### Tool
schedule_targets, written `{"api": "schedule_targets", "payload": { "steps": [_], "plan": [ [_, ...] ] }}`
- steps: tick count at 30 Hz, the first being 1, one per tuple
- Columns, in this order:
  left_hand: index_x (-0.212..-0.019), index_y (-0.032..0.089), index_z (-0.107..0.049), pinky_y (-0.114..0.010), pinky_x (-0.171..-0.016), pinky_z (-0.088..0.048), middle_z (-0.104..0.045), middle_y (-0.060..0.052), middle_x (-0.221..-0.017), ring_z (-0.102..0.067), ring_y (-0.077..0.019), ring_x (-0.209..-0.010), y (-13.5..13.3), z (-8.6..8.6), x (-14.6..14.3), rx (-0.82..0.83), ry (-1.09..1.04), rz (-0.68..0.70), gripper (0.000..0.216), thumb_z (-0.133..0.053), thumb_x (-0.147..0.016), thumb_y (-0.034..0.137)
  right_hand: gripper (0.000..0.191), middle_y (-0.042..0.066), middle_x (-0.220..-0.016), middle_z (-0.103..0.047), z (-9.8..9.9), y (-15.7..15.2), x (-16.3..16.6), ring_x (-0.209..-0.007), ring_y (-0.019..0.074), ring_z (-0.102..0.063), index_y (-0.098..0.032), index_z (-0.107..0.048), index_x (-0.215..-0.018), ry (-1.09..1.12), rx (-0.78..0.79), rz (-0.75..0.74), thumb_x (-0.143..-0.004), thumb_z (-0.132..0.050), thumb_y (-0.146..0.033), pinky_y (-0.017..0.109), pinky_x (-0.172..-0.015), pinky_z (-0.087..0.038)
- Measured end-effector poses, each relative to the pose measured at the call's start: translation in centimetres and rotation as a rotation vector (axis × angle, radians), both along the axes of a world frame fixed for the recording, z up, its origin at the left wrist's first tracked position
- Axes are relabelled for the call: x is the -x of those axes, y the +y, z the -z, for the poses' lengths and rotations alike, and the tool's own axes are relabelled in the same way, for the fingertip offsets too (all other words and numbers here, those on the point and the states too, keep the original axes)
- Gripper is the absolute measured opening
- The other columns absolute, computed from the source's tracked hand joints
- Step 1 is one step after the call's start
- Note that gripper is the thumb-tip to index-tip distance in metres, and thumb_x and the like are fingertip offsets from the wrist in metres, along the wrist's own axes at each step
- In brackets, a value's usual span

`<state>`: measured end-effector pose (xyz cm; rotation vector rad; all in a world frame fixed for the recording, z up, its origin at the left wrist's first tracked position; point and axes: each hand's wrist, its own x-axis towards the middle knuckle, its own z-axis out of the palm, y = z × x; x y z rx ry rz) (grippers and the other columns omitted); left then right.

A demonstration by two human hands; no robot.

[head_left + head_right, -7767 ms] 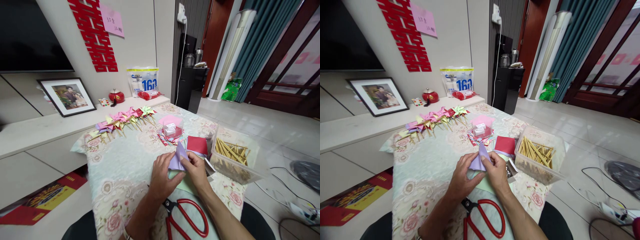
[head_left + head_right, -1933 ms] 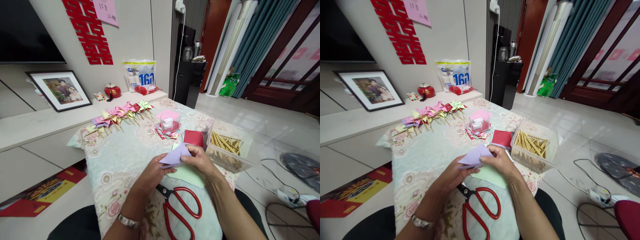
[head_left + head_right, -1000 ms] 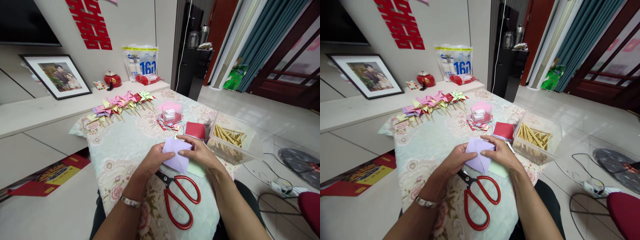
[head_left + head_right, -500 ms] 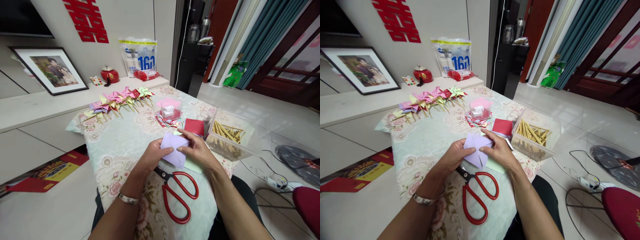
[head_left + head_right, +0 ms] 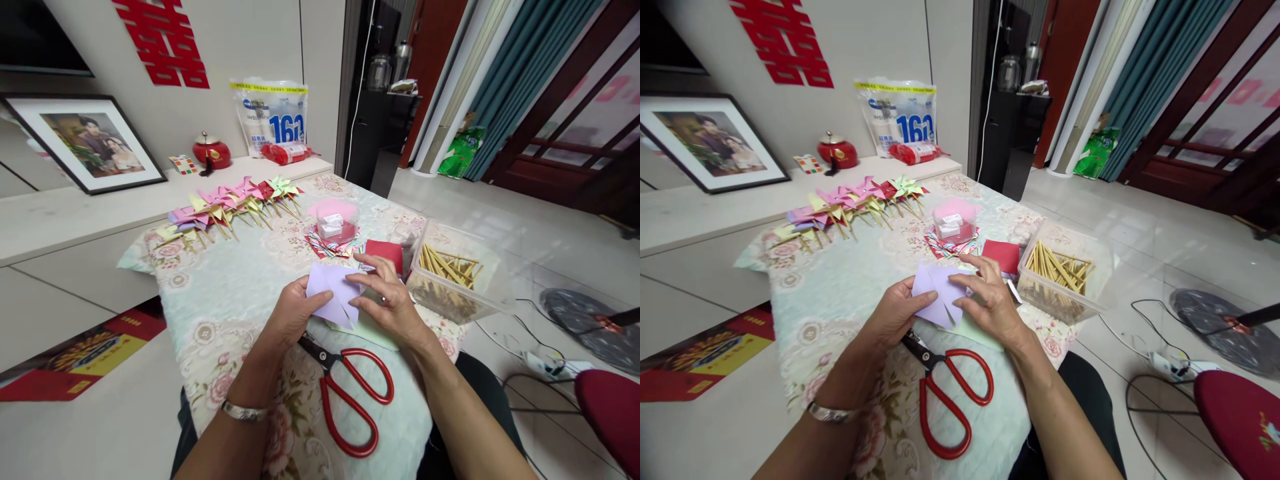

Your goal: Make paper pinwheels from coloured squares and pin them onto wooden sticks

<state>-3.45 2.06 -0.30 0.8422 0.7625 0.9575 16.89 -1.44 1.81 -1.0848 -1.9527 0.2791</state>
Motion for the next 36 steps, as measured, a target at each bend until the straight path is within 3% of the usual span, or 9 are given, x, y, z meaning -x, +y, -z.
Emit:
{"api": "schedule_targets", "payload": {
  "steps": [7, 18, 29, 36],
  "plan": [
    [-0.103, 0.009, -0.069, -0.030, -0.069, -0.053, -0.075, -0.009, -0.090, -0.066, -0.0177, -0.070, -0.1, -0.1, -0.1, 0.015, -0.007, 0.014, 0.049, -0.088, -0.061, 0.025, 0.017, 0.009, -0.146, -0.050, -0.2, -0.5, 0.1, -0.135, 0.0321, -0.039, -0.028, -0.076, -0.105, -0.092, -0.057, -0.028, -0.090, -0.068, -0.026, 0.054, -0.111, -0.035],
    [-0.104, 0.009, -0.069, -0.030, -0.072, -0.052, -0.074, -0.007, -0.087, -0.067, -0.0184, -0.075, 0.1, 0.7, -0.1, -0.039, -0.004, 0.050, 0.043, -0.084, -0.066, 0.025, 0.018, 0.007, -0.151, -0.043, -0.3, -0.8, 0.9, -0.138, 0.0345, -0.029, -0.025, -0.077, -0.094, -0.195, -0.129, -0.097, -0.090, -0.062, -0.016, 0.058, -0.111, -0.032],
    [-0.108, 0.010, -0.066, -0.025, -0.058, -0.048, -0.072, -0.003, -0.079, -0.060, -0.0128, -0.061, -0.1, 0.3, -0.5, -0.096, 0.186, 0.002, 0.048, -0.081, -0.065, 0.027, 0.016, 0.008, -0.150, -0.045, -0.1, -0.9, 0.9, -0.139, 0.0352, -0.028, -0.022, -0.071, -0.091, -0.196, -0.016, -0.097, -0.095, -0.056, -0.024, 0.059, -0.111, -0.030],
    [-0.105, 0.010, -0.067, -0.026, -0.056, -0.049, -0.069, -0.001, -0.077, -0.059, -0.0147, -0.061, 0.0, 0.1, -0.7, -0.132, 0.307, -0.059, 0.045, -0.076, -0.063, 0.025, 0.012, 0.010, -0.143, -0.053, 0.1, -0.8, 1.4, -0.136, 0.0344, -0.033, -0.021, -0.065, -0.083, -0.147, 0.050, -0.004, -0.093, -0.059, -0.022, 0.057, -0.108, -0.034]
  ]
}}
